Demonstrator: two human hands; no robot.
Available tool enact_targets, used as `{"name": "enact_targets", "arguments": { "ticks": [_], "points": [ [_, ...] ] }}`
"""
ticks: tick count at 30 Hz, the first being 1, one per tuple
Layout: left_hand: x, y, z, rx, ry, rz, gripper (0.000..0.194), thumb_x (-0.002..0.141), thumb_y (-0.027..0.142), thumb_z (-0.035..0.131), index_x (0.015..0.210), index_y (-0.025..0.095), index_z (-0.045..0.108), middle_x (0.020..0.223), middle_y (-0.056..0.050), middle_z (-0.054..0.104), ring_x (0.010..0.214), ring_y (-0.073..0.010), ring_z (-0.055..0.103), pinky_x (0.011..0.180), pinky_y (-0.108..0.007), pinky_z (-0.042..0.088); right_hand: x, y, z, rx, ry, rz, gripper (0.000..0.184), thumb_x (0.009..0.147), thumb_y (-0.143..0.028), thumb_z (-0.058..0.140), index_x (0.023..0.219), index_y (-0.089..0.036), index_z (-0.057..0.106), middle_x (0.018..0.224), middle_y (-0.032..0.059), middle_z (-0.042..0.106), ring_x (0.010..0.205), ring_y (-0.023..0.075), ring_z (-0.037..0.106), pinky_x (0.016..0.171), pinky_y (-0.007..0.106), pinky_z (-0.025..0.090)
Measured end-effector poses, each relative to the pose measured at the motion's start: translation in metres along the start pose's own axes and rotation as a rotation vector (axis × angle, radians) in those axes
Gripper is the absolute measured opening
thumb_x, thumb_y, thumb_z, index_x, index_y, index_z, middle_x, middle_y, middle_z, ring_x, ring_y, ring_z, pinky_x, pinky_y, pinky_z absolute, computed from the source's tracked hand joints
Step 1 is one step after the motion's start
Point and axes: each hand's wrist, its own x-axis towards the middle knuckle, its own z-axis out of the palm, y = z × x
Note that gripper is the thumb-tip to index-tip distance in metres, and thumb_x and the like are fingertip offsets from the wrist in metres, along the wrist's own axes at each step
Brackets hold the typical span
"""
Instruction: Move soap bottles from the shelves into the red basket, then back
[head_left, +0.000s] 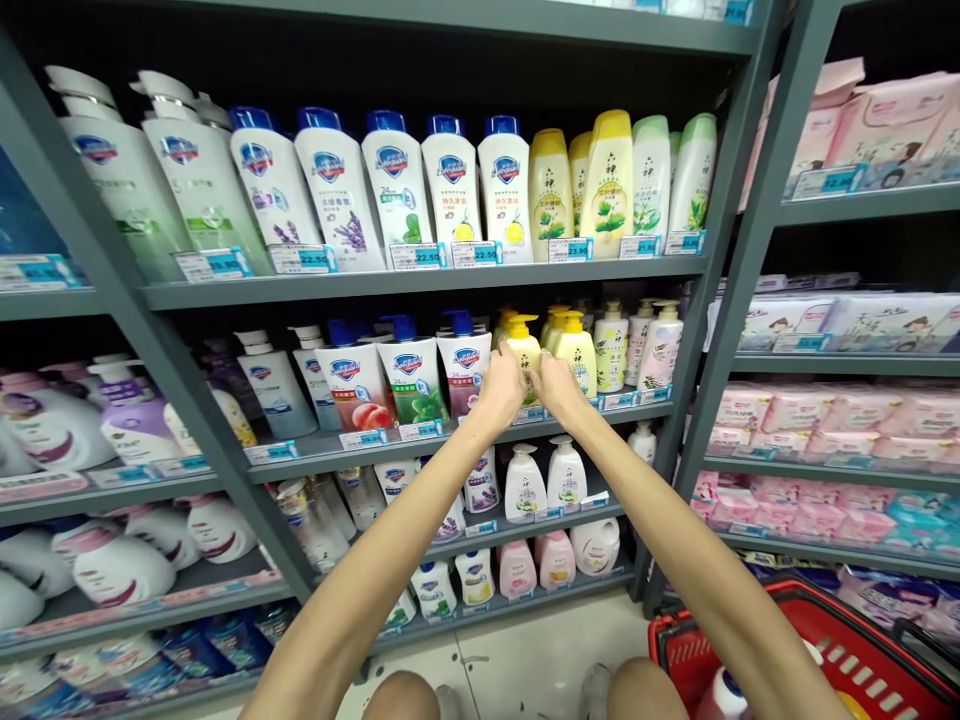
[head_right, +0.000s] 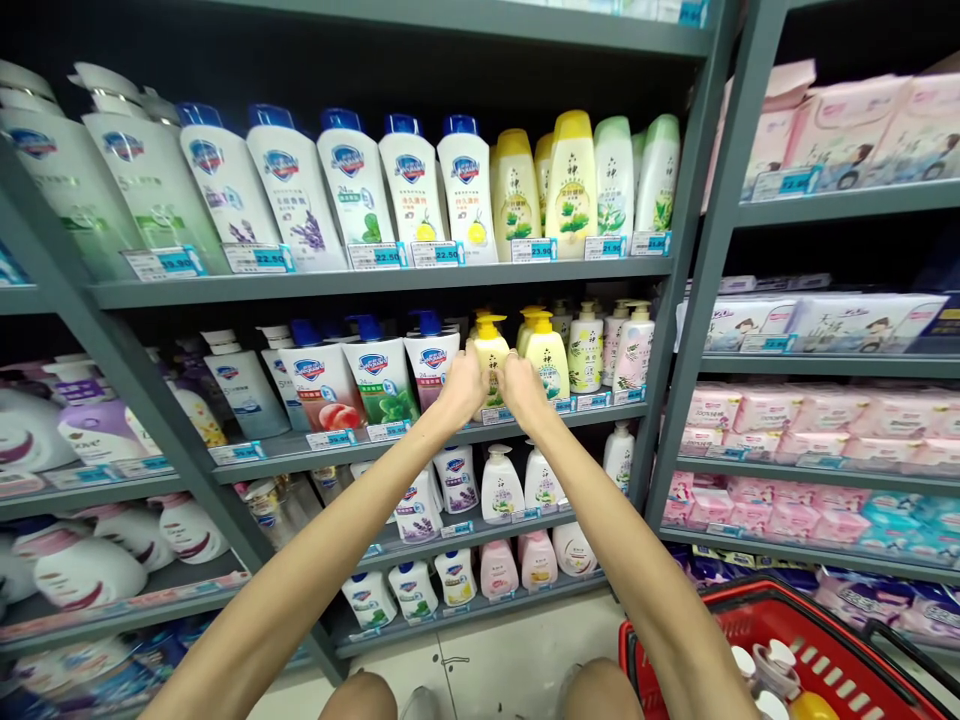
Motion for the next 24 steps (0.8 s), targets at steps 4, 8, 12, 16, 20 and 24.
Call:
{"name": "enact_targets", "arguments": {
  "ticks": [4, 8, 12, 16, 20, 24],
  "points": [
    [0.008, -0.003, 0.0, 0.011, -0.003, 0.006, 0.055, 0.096, 0.01, 0.05, 0.15, 0.003, 0.041, 0.126, -0.029, 0.067, 0.116, -0.0362, 0.069, 0.096, -0.043, 0.053, 0.005, -0.011, -0.008, -0.022, -0.003, -0.002, 0.05, 0.104, -0.025, 0.059, 0.148, -0.003, 0.051, 0.11, 0.0259, 0.073, 0.103, 0.0357, 0.073, 0.087, 0.04, 0.056],
    [0.013, -0.004, -0.005, 0.037, 0.011, 0.001, 0.053, 0.095, 0.007, 0.048, 0.147, 0.003, 0.045, 0.121, -0.029, 0.07, 0.11, -0.0354, 0.071, 0.093, -0.042, 0.053, 0.017, -0.016, -0.017, -0.068, 0.092, -0.035, 0.034, 0.105, -0.023, 0.051, 0.133, -0.007, 0.063, 0.118, 0.0268, 0.071, 0.113, 0.0384, 0.071, 0.098, 0.046, 0.053],
    [0.017, 0.001, -0.011, 0.039, 0.001, 0.005, 0.043, 0.099, 0.012, 0.048, 0.141, 0.005, 0.053, 0.116, -0.027, 0.074, 0.108, -0.0343, 0.072, 0.092, -0.041, 0.052, 0.031, -0.009, -0.016, 0.139, -0.022, 0.01, 0.034, 0.107, -0.033, 0.051, 0.125, -0.008, 0.066, 0.094, 0.0203, 0.076, 0.077, 0.0312, 0.076, 0.079, 0.042, 0.059],
    [0.02, 0.003, -0.011, 0.069, 0.014, 0.012, 0.03, 0.1, 0.015, 0.05, 0.128, 0.01, 0.062, 0.107, -0.022, 0.076, 0.101, -0.0316, 0.073, 0.086, -0.038, 0.052, 0.035, 0.001, -0.009, 0.4, -0.09, 0.032, 0.037, 0.107, -0.044, 0.054, 0.113, -0.01, 0.068, 0.079, 0.0131, 0.075, 0.05, 0.0234, 0.069, 0.052, 0.035, 0.056],
    [0.021, 0.002, -0.007, 0.116, 0.025, 0.007, 0.029, 0.101, 0.013, 0.047, 0.126, 0.012, 0.061, 0.107, -0.02, 0.076, 0.098, -0.0304, 0.073, 0.081, -0.037, 0.052, 0.032, 0.004, -0.008, 0.377, -0.021, 0.0, 0.032, 0.106, -0.04, 0.056, 0.097, -0.013, 0.07, 0.064, 0.0068, 0.069, 0.046, 0.0206, 0.066, 0.054, 0.035, 0.057],
    [0.021, 0.004, -0.006, 0.103, 0.002, -0.009, 0.029, 0.102, 0.017, 0.049, 0.128, 0.01, 0.059, 0.112, -0.025, 0.074, 0.103, -0.0351, 0.073, 0.082, -0.039, 0.052, 0.029, -0.001, -0.011, 0.389, -0.039, 0.009, 0.034, 0.107, -0.041, 0.056, 0.098, -0.012, 0.071, 0.063, 0.0075, 0.068, 0.046, 0.0212, 0.065, 0.053, 0.036, 0.057]
  ]
}}
